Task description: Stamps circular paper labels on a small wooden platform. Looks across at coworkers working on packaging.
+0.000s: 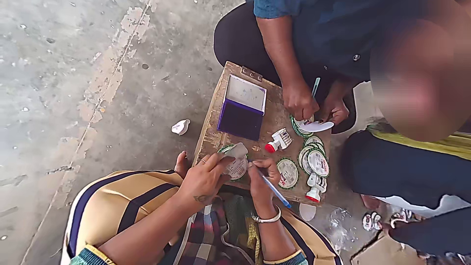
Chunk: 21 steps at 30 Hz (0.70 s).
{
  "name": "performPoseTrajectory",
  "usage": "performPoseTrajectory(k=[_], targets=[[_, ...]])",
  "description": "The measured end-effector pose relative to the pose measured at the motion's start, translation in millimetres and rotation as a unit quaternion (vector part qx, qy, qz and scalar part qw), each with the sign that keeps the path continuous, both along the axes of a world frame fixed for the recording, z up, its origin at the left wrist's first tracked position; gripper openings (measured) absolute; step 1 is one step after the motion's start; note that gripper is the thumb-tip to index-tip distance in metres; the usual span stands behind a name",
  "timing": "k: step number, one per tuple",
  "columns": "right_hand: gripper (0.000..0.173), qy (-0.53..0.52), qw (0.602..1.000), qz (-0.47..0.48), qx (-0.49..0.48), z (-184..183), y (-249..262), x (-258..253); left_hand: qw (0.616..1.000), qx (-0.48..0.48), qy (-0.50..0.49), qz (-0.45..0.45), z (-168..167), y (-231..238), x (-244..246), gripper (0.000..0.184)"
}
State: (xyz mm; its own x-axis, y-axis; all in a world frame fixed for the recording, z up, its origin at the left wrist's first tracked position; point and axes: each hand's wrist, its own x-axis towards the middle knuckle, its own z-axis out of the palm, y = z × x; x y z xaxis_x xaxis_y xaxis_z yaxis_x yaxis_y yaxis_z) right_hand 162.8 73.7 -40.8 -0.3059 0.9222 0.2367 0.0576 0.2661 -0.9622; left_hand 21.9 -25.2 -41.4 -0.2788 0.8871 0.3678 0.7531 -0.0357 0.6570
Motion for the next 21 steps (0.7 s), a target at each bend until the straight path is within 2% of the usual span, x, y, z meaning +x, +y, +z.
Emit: performPoseTrajectory(k=[6, 15, 18, 21], targets=[[0.028, 0.111, 0.991, -0.014, -0.070, 2, 5, 4, 0.996, 0.029, 0.064, -0.051, -4, -1, -2, 0.023], [0.026, 0.146, 0.981, -0.001, -0.124, 8, 5, 9, 0.998, -0.001, -0.040, -0.038, 0, 0, -5, 0.012], [0.025, 0.140, 0.983, 0.010, -0.120, 8, 3, 12, 0.998, -0.006, -0.054, -0.036, 0, 1, -6, 0.010], [0.024, 0.133, 0.985, 0.022, -0.109, 9, 2, 14, 0.993, -0.026, -0.112, -0.020, 3, 1, -6, 0.010]])
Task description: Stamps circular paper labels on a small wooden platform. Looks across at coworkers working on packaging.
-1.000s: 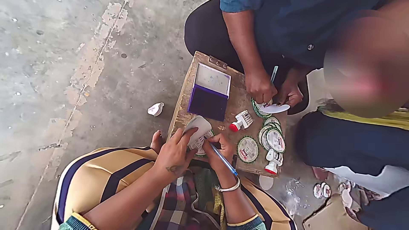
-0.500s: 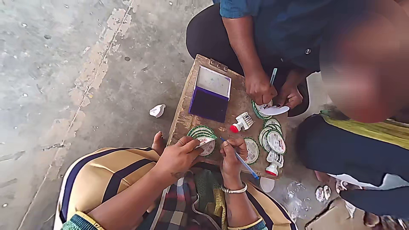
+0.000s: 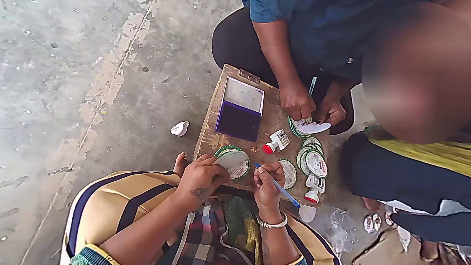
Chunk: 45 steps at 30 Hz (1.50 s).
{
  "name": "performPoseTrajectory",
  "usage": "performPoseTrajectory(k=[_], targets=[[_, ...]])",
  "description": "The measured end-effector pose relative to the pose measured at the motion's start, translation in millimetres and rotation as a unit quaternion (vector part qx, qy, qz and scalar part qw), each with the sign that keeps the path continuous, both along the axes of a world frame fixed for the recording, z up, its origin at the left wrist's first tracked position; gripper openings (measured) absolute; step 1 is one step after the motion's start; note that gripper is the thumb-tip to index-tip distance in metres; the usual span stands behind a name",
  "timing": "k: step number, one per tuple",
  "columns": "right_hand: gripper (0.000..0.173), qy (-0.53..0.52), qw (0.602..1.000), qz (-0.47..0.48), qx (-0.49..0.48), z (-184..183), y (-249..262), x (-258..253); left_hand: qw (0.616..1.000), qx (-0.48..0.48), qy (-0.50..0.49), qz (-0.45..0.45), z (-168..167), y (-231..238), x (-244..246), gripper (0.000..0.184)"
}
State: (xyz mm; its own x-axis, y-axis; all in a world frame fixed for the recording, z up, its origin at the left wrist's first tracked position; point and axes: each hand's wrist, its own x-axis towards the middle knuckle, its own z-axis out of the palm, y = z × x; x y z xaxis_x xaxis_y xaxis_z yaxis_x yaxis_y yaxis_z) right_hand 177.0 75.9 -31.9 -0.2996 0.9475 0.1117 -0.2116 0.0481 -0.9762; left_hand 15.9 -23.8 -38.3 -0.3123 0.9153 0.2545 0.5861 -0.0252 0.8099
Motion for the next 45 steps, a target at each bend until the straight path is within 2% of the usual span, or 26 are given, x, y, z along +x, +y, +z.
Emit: performPoseTrajectory(k=[4, 7, 11, 14, 19, 24, 27, 30, 35, 45], targets=[[0.020, 0.007, 0.999, 0.020, 0.033, 4, 0, 5, 0.995, -0.046, -0.086, 0.029, 6, 2, -3, 0.024], [0.016, -0.055, 0.992, 0.061, 0.100, 2, -1, 8, 0.993, -0.043, -0.097, 0.048, 6, 4, -3, 0.026], [0.008, -0.201, 0.951, 0.064, 0.227, -7, -8, 1, 0.994, -0.029, -0.076, 0.079, 3, 3, 2, 0.021], [0.010, -0.241, 0.924, 0.071, 0.289, -12, -4, -7, 0.994, -0.003, -0.042, 0.098, 1, 3, 5, 0.011], [0.008, -0.249, 0.943, 0.091, 0.202, -13, 0, -13, 0.992, 0.048, 0.011, 0.113, -6, 6, 7, 0.018], [0.010, -0.246, 0.943, 0.100, 0.202, -13, 0, -13, 0.994, 0.049, 0.032, 0.098, -5, 5, 7, 0.039], [0.011, -0.252, 0.943, 0.075, 0.206, -15, -1, -14, 0.994, 0.033, 0.047, 0.095, -4, 5, 8, 0.033], [0.012, -0.250, 0.943, 0.103, 0.194, -12, 1, -13, 0.994, 0.022, 0.051, 0.095, -5, 5, 9, 0.025], [0.009, -0.240, 0.949, 0.091, 0.181, -9, 2, -16, 0.995, 0.007, 0.047, 0.084, -4, 5, 8, 0.034], [0.010, -0.251, 0.948, 0.099, 0.168, -11, 0, -16, 0.996, -0.009, 0.047, 0.076, -2, 5, 8, 0.035]])
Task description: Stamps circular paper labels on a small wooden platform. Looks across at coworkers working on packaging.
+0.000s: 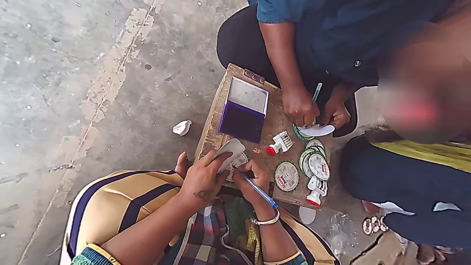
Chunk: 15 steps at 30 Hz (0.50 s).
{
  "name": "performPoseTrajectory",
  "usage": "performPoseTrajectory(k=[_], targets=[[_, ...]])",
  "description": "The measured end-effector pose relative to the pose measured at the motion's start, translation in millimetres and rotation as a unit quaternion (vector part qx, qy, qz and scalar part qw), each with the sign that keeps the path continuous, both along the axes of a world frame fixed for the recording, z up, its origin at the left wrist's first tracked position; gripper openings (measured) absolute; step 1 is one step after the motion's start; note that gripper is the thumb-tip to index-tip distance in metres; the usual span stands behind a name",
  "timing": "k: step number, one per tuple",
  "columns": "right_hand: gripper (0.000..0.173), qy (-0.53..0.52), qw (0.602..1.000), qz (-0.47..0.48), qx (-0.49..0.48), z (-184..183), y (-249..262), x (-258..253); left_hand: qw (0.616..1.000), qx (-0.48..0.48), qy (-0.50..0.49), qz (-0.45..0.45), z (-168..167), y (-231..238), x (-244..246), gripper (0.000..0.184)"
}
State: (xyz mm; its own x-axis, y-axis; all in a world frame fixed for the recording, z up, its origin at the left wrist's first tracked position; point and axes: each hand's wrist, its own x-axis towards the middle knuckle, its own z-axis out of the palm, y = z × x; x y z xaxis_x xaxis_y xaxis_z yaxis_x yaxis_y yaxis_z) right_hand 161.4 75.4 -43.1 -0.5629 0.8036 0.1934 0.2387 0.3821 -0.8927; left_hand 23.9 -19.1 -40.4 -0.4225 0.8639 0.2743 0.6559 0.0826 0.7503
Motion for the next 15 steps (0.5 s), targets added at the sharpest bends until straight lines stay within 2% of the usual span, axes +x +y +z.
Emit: performPoseTrajectory(k=[10, 15], targets=[[0.008, 0.008, 1.000, -0.017, 0.005, 0.1, 1.1, -2.1, 1.000, 0.007, -0.002, -0.002, -0.4, 1.3, -0.2, 0.035], [0.010, -0.024, 0.999, -0.031, -0.005, -0.5, -0.1, -2.8, 1.000, 0.013, 0.006, -0.006, -1.7, 1.2, -0.1, 0.034]])
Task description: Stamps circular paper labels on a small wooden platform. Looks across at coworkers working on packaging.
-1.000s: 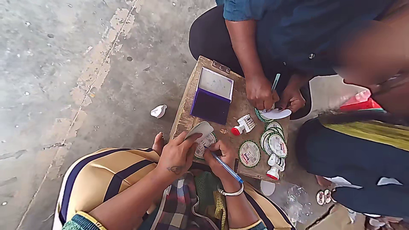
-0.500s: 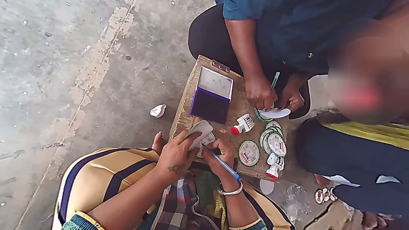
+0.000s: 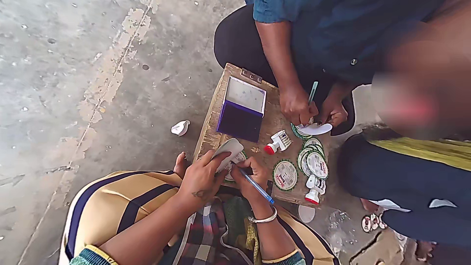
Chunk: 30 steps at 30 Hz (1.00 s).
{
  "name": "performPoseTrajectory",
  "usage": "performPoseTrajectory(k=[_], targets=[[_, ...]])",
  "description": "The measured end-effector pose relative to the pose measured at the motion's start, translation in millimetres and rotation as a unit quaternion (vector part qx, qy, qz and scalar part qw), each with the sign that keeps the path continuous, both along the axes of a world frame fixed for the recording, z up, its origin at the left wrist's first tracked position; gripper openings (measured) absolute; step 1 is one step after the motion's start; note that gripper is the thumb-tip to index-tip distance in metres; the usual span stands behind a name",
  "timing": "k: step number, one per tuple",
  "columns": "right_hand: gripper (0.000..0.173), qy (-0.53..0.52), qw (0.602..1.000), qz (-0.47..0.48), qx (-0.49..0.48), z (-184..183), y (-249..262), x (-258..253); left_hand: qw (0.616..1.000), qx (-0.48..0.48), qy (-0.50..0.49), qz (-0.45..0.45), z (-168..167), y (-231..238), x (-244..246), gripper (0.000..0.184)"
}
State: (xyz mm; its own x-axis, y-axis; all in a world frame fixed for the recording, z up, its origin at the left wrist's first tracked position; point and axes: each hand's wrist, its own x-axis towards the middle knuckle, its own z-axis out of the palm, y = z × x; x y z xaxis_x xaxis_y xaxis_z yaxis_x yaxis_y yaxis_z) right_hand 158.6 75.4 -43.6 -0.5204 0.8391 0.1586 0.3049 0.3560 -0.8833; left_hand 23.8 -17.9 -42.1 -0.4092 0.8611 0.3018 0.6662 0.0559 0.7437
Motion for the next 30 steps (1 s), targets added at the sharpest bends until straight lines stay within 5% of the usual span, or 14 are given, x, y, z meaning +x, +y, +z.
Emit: performPoseTrajectory(k=[30], targets=[[0.008, 0.019, 0.999, -0.021, 0.018, -0.6, -0.1, -1.7, 1.000, -0.010, -0.004, 0.002, 2.3, -1.5, 0.8, 0.035]])
